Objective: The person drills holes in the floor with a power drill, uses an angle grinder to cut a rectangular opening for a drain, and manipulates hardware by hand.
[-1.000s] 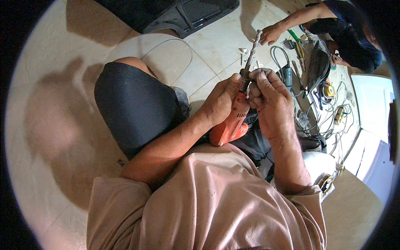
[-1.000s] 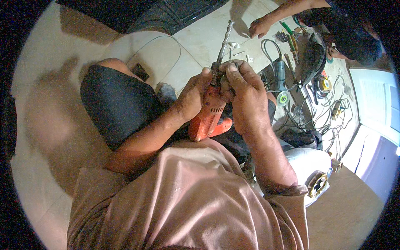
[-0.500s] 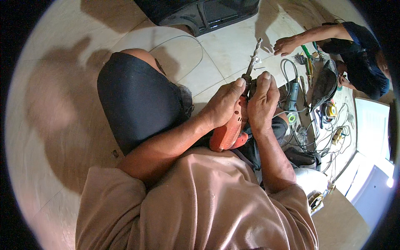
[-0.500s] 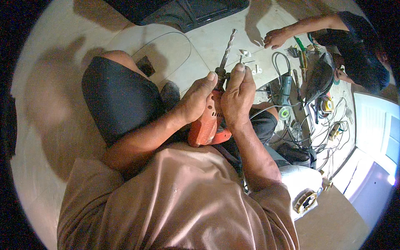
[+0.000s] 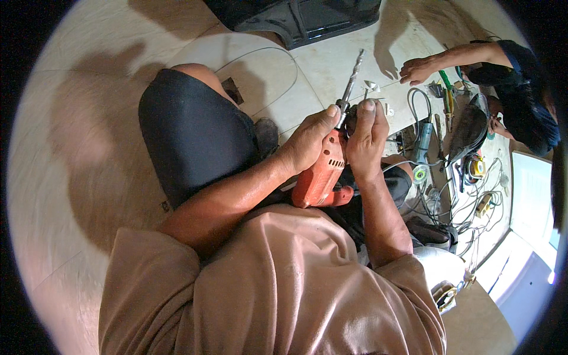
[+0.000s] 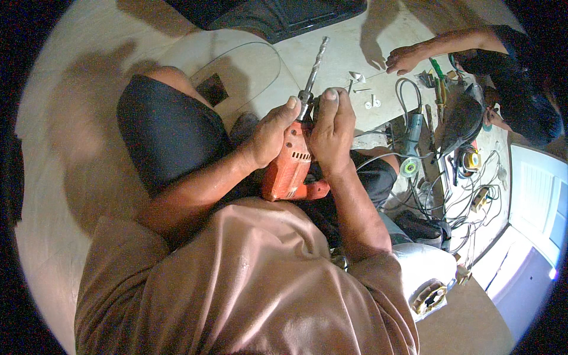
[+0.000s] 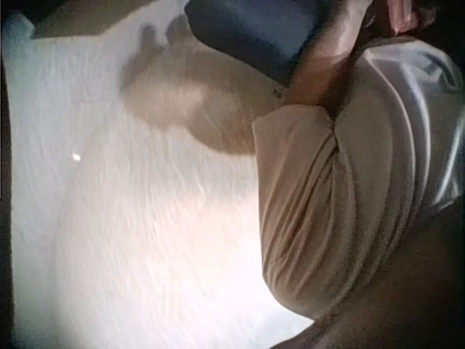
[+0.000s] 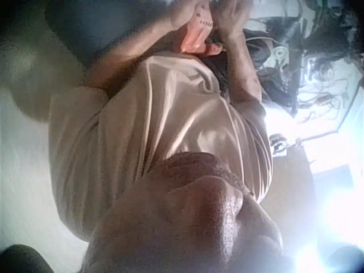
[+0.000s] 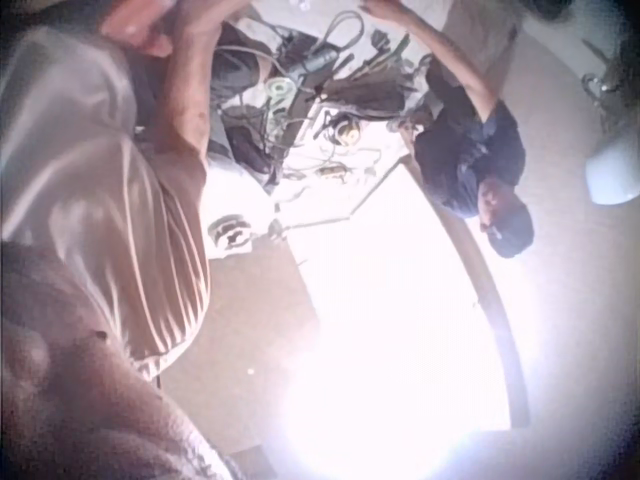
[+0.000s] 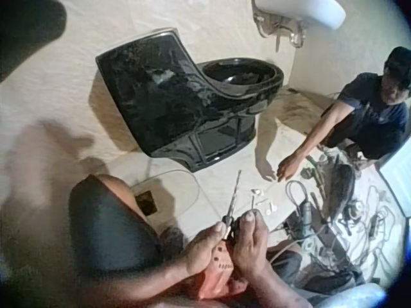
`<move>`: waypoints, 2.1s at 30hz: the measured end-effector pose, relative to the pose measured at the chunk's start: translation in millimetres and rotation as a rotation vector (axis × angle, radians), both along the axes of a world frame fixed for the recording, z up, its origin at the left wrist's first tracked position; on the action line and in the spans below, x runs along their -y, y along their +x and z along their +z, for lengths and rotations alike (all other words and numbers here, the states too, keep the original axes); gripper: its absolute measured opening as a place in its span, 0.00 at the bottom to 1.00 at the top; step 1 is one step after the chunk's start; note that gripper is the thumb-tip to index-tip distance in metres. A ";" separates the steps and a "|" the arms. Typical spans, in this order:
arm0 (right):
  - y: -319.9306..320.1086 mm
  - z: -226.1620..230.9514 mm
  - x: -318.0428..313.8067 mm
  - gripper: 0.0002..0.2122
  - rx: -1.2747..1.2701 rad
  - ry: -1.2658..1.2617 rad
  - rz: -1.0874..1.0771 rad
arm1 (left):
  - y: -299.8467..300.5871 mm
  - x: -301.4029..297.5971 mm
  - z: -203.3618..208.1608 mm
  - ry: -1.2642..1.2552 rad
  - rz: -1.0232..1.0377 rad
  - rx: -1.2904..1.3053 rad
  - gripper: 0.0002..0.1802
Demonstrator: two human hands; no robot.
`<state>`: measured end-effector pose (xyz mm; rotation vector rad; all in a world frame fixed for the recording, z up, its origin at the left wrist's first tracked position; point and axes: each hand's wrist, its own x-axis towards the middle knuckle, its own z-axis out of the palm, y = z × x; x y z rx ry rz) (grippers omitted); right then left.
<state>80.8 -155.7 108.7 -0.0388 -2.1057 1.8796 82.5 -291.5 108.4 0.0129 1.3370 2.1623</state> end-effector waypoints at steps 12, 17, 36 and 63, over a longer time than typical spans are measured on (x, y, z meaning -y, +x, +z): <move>-6.3 -18.2 20.0 0.17 0.451 -0.351 0.127 | -2.3 11.1 -15.4 -0.380 0.087 0.064 0.35; -10.4 -22.9 16.4 0.15 0.342 -0.293 0.164 | -6.1 11.2 -22.6 -0.354 0.115 -0.009 0.35; -14.3 -8.9 2.4 0.14 0.209 0.459 0.134 | -18.0 10.0 -28.8 -0.613 -0.023 0.058 0.31; -34.5 -43.9 6.3 0.25 0.176 0.426 -0.087 | -21.6 6.3 -18.9 -0.436 0.037 0.175 0.31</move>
